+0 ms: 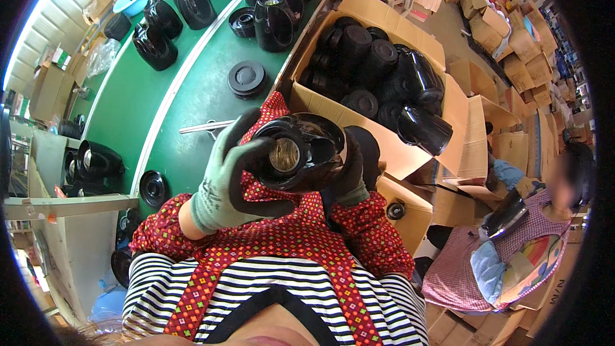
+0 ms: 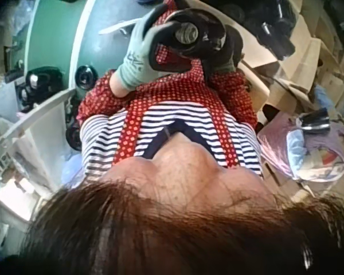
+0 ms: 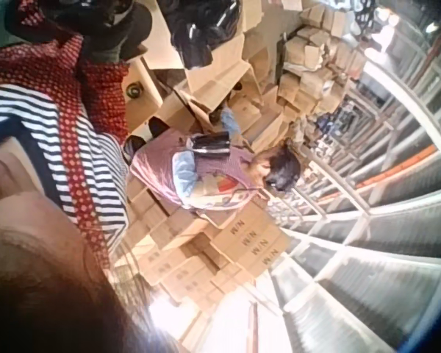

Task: The person repeatedly picks up black kettle bodies and metal spouts from a green workbench, inserts the spouts into the kettle openings, and places the assembled units into a cardboard box. The process is repeated for multiple units throughout the clip.

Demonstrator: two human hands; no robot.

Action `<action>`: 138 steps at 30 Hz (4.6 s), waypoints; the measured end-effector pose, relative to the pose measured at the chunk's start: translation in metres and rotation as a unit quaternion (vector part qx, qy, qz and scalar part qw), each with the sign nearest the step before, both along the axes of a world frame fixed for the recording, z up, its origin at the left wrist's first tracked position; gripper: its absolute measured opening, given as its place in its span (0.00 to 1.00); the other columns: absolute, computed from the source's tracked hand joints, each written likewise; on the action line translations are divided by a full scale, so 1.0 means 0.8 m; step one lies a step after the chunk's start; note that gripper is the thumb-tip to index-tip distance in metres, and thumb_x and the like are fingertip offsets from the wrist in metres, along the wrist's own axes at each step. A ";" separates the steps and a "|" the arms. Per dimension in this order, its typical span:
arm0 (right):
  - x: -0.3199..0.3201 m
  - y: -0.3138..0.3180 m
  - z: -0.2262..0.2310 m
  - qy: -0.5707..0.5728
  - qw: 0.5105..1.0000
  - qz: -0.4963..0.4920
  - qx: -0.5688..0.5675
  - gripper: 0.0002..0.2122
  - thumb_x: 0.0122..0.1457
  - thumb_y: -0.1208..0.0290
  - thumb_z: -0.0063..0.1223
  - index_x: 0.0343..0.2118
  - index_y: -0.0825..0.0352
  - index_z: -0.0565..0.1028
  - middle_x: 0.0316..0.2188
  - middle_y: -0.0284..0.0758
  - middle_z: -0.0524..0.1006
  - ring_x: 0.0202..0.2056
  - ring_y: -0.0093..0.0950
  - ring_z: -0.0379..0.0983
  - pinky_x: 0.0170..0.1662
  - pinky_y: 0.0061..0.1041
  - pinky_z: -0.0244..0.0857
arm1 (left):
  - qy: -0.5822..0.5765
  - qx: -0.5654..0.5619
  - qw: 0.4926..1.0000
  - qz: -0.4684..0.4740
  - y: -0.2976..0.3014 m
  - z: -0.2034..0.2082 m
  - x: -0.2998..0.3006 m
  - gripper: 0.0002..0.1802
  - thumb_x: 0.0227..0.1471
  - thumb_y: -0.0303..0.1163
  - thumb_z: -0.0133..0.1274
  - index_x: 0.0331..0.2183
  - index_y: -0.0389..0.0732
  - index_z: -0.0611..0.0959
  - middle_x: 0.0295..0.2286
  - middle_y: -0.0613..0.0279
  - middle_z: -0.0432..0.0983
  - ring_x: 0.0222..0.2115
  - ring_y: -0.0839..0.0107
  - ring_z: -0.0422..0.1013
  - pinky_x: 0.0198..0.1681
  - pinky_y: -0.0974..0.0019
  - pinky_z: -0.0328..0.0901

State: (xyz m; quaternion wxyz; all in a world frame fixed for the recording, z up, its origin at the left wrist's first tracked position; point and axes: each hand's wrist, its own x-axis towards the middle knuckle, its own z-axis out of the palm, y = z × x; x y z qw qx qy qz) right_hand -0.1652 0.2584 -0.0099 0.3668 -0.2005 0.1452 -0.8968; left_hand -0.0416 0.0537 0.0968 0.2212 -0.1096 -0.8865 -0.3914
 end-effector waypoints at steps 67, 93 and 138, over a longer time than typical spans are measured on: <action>-0.154 -0.069 -0.096 0.542 0.788 -0.156 0.246 0.19 0.62 0.74 0.61 0.56 0.69 0.75 0.57 0.44 0.72 0.61 0.45 0.69 0.67 0.42 0.63 | -0.107 0.069 0.932 -0.338 0.029 -0.047 -0.217 0.22 0.47 0.48 0.61 0.40 0.44 0.83 0.36 0.59 0.75 0.37 0.58 0.73 0.43 0.52 0.67; -0.136 -0.027 0.059 0.602 0.502 -0.119 0.609 0.31 0.52 0.48 0.66 0.53 0.68 0.77 0.35 0.39 0.75 0.39 0.40 0.73 0.43 0.42 0.64 | -0.395 -0.068 0.880 -0.255 -0.082 -0.062 -0.256 0.34 0.59 0.33 0.60 0.64 0.39 0.71 0.36 0.41 0.81 0.31 0.42 0.78 0.33 0.50 0.71; -0.092 -0.207 -0.021 0.469 0.776 -0.114 0.407 0.23 0.74 0.60 0.48 0.66 0.68 0.68 0.60 0.38 0.72 0.58 0.35 0.71 0.65 0.33 0.63 | -0.149 0.503 0.839 0.145 -0.182 -0.132 0.078 0.31 0.64 0.34 0.60 0.62 0.30 0.70 0.59 0.48 0.73 0.56 0.54 0.75 0.60 0.51 0.70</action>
